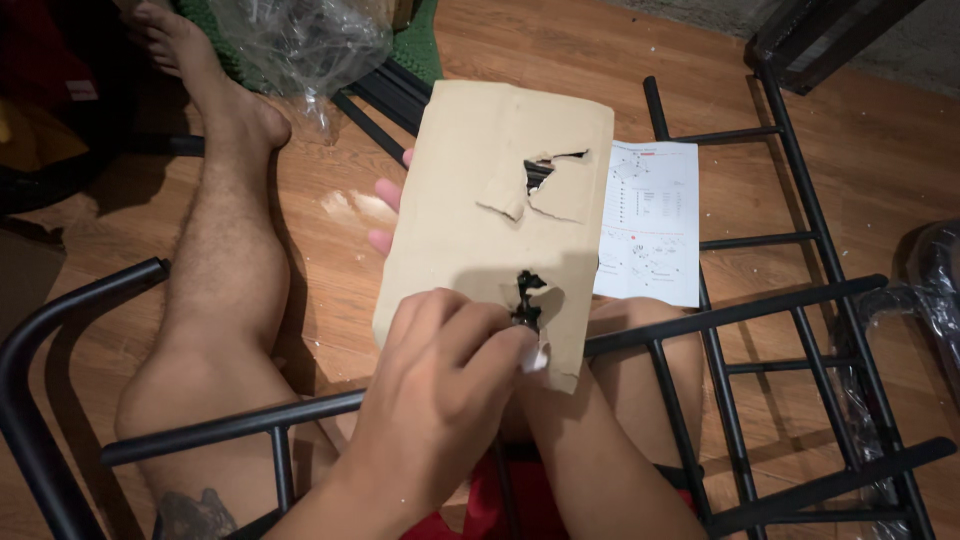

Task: The person unpacks a hardware packet containing screws and bolts, then consults an instruction sheet. They insert a bolt into a metal frame tube and tighten it using an Allen key, continuing to assemble the frame.

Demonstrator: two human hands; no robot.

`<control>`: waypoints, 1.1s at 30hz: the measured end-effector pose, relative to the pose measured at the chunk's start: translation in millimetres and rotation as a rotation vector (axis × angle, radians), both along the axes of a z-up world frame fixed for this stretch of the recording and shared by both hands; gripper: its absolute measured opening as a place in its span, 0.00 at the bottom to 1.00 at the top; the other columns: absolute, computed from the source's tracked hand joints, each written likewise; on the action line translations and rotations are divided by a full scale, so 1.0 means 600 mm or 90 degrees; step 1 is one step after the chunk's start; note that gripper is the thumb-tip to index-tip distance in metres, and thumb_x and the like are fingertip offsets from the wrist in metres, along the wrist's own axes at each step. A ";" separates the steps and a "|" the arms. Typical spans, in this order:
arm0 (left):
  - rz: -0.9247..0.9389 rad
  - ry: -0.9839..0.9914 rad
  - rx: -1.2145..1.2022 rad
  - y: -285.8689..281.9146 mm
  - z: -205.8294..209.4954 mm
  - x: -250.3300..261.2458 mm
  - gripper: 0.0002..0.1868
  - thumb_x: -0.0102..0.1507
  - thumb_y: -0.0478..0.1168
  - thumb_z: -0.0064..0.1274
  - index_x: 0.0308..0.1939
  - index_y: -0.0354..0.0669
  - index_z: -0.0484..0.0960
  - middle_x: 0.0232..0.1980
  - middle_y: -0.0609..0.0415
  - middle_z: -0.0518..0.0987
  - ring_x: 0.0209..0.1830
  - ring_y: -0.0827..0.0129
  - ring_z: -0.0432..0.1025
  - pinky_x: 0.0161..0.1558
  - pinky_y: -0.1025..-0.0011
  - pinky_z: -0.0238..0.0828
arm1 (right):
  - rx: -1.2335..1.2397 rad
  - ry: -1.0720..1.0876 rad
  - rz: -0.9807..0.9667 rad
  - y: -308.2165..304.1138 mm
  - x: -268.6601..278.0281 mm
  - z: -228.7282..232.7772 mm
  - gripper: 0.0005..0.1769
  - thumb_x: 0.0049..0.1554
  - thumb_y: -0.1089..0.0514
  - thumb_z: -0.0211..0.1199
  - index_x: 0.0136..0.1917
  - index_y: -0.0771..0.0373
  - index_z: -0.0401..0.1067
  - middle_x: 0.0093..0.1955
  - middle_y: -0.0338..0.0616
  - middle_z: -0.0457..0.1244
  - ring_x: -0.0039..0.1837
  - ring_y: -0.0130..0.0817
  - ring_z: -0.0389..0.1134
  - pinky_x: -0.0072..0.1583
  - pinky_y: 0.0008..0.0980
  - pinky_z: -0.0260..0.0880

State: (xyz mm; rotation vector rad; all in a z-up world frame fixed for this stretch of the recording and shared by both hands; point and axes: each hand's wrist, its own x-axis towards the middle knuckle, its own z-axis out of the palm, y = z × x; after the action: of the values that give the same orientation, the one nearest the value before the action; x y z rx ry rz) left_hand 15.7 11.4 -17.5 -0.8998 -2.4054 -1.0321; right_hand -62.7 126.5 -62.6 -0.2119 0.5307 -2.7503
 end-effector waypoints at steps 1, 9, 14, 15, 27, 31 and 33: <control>0.014 -0.007 -0.001 0.004 -0.005 0.004 0.15 0.54 0.32 0.59 0.45 0.44 0.79 0.45 0.56 0.78 0.48 0.59 0.71 0.54 0.62 0.66 | 0.004 -0.005 -0.003 -0.002 -0.010 -0.005 0.40 0.68 0.36 0.41 0.84 0.58 0.43 0.86 0.49 0.41 0.86 0.58 0.40 0.80 0.66 0.49; -0.012 0.152 -0.038 0.001 -0.041 0.002 0.13 0.57 0.33 0.57 0.46 0.36 0.80 0.49 0.48 0.77 0.49 0.54 0.69 0.58 0.52 0.67 | -0.096 0.014 0.020 -0.003 0.018 0.000 0.43 0.69 0.33 0.42 0.86 0.58 0.41 0.88 0.49 0.40 0.88 0.56 0.37 0.83 0.61 0.47; -0.080 0.251 -0.016 -0.012 -0.067 -0.007 0.12 0.59 0.37 0.61 0.44 0.37 0.78 0.48 0.51 0.76 0.47 0.57 0.68 0.57 0.55 0.71 | -0.271 0.006 0.074 -0.007 0.033 0.013 0.45 0.71 0.31 0.40 0.88 0.59 0.39 0.89 0.51 0.36 0.89 0.56 0.34 0.82 0.58 0.48; -0.099 0.264 -0.005 -0.016 -0.069 -0.010 0.13 0.59 0.38 0.61 0.44 0.38 0.78 0.47 0.51 0.76 0.46 0.58 0.68 0.56 0.55 0.71 | -0.237 0.014 0.065 -0.007 0.031 0.015 0.45 0.70 0.31 0.41 0.88 0.59 0.39 0.89 0.50 0.37 0.88 0.55 0.35 0.82 0.58 0.49; 0.179 0.076 -0.004 0.042 -0.010 0.047 0.22 0.61 0.50 0.64 0.48 0.37 0.81 0.48 0.48 0.73 0.50 0.50 0.68 0.63 0.42 0.62 | -0.179 0.023 0.058 -0.004 0.026 0.013 0.44 0.70 0.32 0.41 0.88 0.58 0.40 0.89 0.50 0.37 0.88 0.56 0.37 0.82 0.57 0.50; 0.243 0.038 -0.016 0.063 -0.004 0.057 0.20 0.59 0.49 0.64 0.45 0.38 0.79 0.49 0.47 0.72 0.53 0.48 0.67 0.64 0.40 0.60 | -0.169 0.020 0.057 -0.005 0.027 0.009 0.43 0.71 0.32 0.41 0.88 0.57 0.40 0.89 0.50 0.38 0.88 0.56 0.37 0.82 0.57 0.50; 0.264 0.022 -0.027 0.068 -0.001 0.059 0.23 0.58 0.51 0.64 0.45 0.37 0.78 0.49 0.46 0.72 0.54 0.47 0.67 0.64 0.39 0.58 | -0.162 0.021 0.058 -0.005 0.026 0.010 0.43 0.71 0.32 0.41 0.88 0.57 0.40 0.89 0.50 0.38 0.87 0.56 0.37 0.82 0.57 0.50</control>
State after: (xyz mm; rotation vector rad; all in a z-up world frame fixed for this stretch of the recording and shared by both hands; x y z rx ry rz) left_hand 51.1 52.2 -17.9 -0.3967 -2.4459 -0.8015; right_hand -46.9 123.6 -56.7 -0.3338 0.1718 -2.7231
